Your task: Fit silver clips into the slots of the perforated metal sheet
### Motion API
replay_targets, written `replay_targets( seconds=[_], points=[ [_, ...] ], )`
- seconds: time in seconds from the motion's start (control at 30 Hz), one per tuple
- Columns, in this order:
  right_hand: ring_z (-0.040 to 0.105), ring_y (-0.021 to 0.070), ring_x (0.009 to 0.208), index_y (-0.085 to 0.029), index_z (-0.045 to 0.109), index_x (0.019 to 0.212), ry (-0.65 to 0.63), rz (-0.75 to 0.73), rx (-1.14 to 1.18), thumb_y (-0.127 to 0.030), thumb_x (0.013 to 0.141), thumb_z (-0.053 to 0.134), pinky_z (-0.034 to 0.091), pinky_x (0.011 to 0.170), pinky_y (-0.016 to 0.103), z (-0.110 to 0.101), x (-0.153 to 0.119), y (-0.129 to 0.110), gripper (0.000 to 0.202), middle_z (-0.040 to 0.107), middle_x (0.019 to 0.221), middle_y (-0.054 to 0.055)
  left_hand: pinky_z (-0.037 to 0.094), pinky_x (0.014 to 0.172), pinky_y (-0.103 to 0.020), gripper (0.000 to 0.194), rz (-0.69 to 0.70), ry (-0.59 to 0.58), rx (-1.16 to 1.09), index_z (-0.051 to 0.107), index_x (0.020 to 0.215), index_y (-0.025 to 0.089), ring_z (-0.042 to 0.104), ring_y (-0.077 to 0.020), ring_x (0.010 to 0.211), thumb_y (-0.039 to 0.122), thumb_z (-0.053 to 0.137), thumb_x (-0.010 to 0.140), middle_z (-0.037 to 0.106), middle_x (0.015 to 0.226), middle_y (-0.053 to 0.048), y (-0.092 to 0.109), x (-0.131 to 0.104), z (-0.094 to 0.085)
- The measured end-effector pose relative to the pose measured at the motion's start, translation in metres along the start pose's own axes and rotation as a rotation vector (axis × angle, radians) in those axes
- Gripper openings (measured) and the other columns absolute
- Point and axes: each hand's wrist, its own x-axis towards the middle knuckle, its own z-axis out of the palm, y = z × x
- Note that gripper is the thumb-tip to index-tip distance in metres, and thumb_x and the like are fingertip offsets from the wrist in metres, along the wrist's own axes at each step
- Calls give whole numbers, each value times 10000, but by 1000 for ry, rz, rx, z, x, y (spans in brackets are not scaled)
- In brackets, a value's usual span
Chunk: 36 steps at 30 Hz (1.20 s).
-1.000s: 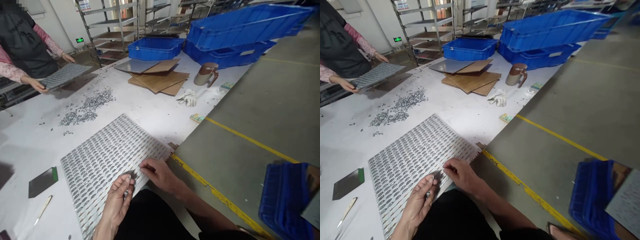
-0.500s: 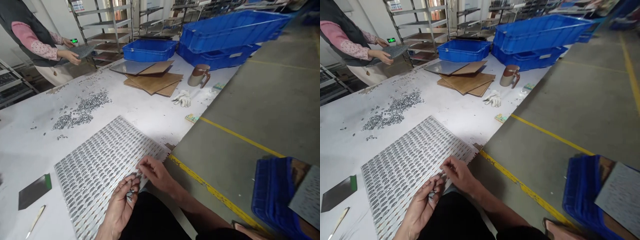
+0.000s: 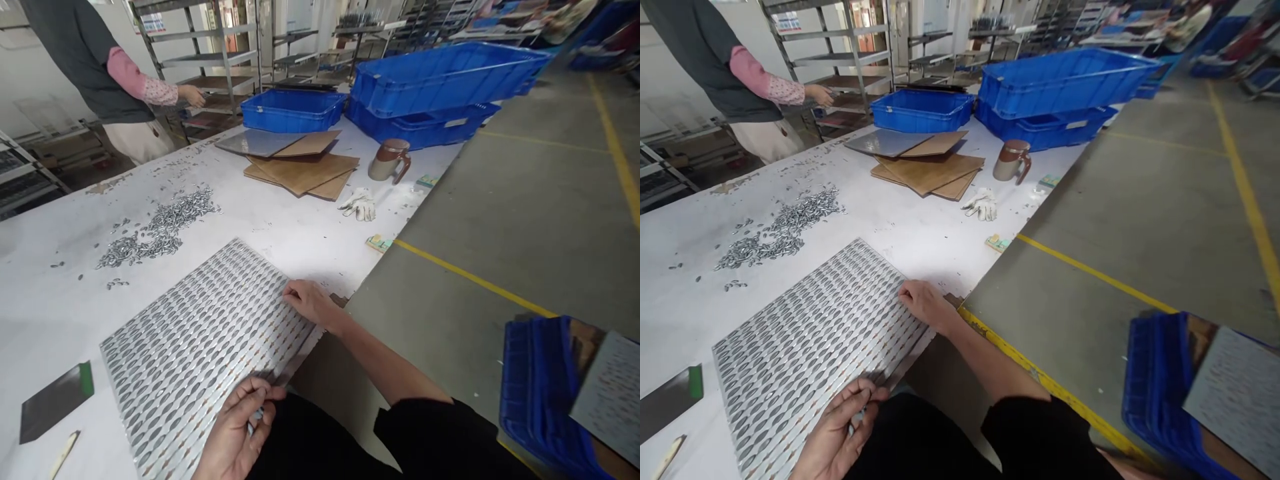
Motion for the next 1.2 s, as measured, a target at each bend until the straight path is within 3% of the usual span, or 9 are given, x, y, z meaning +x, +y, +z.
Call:
replay_targets(
  seconds=[0.17,0.4,0.6,0.8,1.0,1.2],
  points=[
    [578,155,686,-183,631,791,25,3,-10,-88,821,519,410,667,260,2,0,6,150,664,755,20,211,393,-148,146,18,-40,-23,682,764,130,430,-57,548,212,799,736,694,860,-117,0,2,0],
    [562,156,677,-188,611,875,14,-34,-35,-136,878,520,405,629,254,5,-1,8,105,633,778,28,248,411,-154,144,-7,1,-15,683,767,128,449,-61,561,201,804,735,682,857,-114,-3,2,2],
    [550,163,740,-185,568,821,19,-18,-108,-113,867,579,392,675,263,11,-3,7,87,589,820,33,275,430,-158,143,-1,12,-18,688,781,138,466,-67,569,213,803,742,682,854,-105,-2,3,-4],
    [518,152,670,-199,544,867,-16,-68,-92,-168,940,471,362,622,254,-5,-9,-1,107,590,773,11,290,441,-156,97,15,-31,-29,694,793,136,457,-61,568,200,766,781,681,855,-99,-1,2,-8],
    [500,127,556,-194,619,812,-3,-71,102,-168,870,485,378,579,237,-9,-5,-1,148,592,640,-20,330,465,-162,68,12,-38,-36,697,794,141,464,-65,582,188,746,801,678,852,-89,-3,3,-9],
    [570,135,594,-180,651,808,-6,5,99,-150,811,539,412,590,232,0,1,4,116,646,666,-4,342,479,-164,67,25,-32,-41,700,820,147,476,-68,599,190,747,801,673,853,-80,-6,6,-15]
  ],
)
